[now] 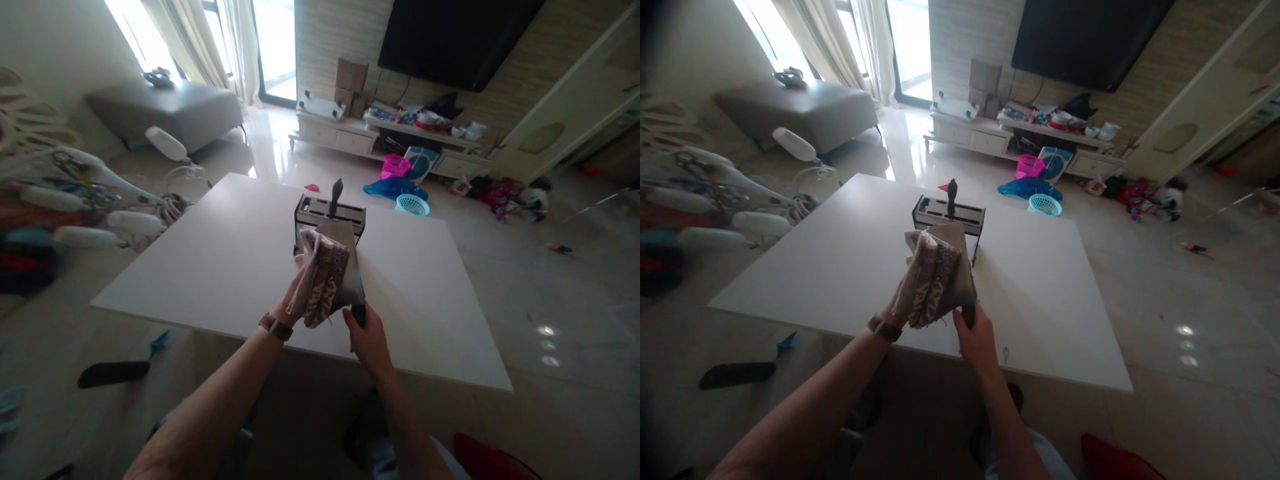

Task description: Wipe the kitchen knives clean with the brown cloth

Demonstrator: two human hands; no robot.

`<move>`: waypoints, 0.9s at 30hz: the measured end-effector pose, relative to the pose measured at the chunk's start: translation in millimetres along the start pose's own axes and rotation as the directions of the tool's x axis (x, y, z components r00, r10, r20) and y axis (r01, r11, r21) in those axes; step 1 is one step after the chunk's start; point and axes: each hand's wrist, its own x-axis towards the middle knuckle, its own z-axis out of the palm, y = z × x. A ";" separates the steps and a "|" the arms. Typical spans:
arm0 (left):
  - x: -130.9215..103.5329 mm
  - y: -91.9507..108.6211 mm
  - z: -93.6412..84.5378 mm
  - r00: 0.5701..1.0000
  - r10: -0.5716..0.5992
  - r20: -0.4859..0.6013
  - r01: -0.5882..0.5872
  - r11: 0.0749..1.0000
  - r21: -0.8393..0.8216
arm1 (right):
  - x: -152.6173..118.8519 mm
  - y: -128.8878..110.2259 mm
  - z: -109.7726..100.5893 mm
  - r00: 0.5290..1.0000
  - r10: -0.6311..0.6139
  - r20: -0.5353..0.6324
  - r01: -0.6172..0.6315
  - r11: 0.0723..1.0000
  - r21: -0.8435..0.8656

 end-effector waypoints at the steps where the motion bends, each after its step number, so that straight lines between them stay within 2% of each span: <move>1: 0.1 -2.2 4.8 1.000 -0.012 0.020 0.012 1.000 0.002 | 1.6 -0.7 1.5 1.000 -0.010 -0.013 0.010 1.000 -0.006; 3: -1.5 -6.7 13.1 1.000 0.010 0.018 -0.010 1.000 0.018 | 2.6 -1.0 3.0 0.999 -0.026 -0.018 0.026 1.000 -0.003; 6: -6.2 -12.9 19.8 0.995 0.080 -0.065 -0.077 0.996 0.048 | -1.1 0.4 0.9 0.999 -0.041 -0.004 0.041 0.999 -0.014; 12: -17.2 -17.8 18.9 0.993 0.084 -0.078 -0.082 0.996 0.019 | -14.4 1.3 -7.5 0.993 -0.119 0.006 0.119 0.983 -0.142; 16: -25.2 -8.9 13.6 0.985 0.118 -0.124 -0.117 0.993 0.021 | -23.8 -0.7 -10.5 0.990 -0.133 0.035 0.137 0.974 -0.180; 21: -32.5 14.0 3.5 0.968 0.180 -0.174 -0.180 0.983 0.017 | -31.6 -0.6 -9.2 0.991 -0.119 0.055 0.129 0.951 -0.281; 23: -33.9 20.9 1.5 0.976 0.149 -0.161 -0.152 0.988 -0.004 | -30.1 0.2 -6.5 0.991 -0.118 0.065 0.132 0.944 -0.302; 27: -31.1 27.4 3.1 0.998 0.021 -0.057 -0.025 0.998 -0.056 | -18.5 -0.4 -1.4 0.990 -0.132 0.058 0.143 0.931 -0.335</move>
